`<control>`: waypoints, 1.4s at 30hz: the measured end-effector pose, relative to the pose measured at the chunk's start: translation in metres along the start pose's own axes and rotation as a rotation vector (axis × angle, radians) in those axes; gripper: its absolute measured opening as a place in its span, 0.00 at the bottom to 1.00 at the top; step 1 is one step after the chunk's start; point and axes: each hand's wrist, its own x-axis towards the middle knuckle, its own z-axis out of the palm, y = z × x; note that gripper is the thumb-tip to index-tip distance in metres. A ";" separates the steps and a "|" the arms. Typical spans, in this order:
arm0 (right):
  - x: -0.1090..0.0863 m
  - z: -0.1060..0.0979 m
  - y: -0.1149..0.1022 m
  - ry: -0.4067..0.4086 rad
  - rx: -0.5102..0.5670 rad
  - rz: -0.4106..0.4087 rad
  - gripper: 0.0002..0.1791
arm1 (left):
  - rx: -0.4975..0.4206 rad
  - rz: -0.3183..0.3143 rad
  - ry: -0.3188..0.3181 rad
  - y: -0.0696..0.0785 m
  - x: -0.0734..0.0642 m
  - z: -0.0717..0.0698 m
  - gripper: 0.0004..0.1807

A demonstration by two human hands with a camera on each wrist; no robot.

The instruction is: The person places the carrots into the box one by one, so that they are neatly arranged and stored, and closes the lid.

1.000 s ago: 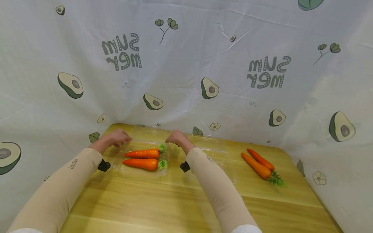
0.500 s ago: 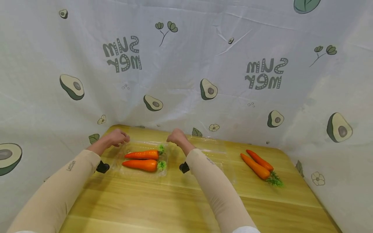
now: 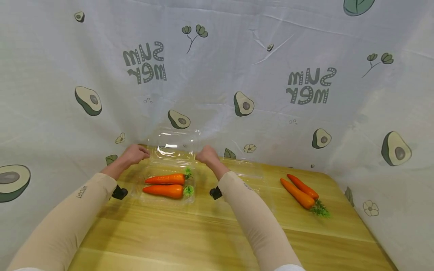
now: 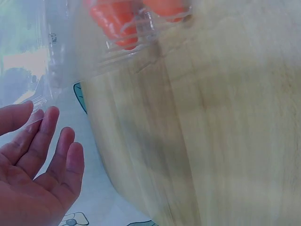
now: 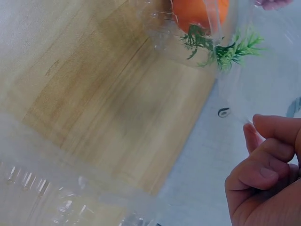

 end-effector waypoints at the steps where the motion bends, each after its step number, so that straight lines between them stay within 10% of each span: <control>1: 0.001 -0.001 -0.001 -0.003 -0.007 0.000 0.25 | 0.001 0.000 0.012 0.001 -0.001 0.000 0.22; 33: -0.036 -0.023 -0.006 0.025 -0.033 -0.145 0.30 | -0.009 0.176 0.288 0.011 -0.041 -0.007 0.20; 42: -0.057 -0.022 -0.004 0.044 -0.072 -0.204 0.11 | 0.061 0.202 0.349 0.010 -0.066 -0.004 0.19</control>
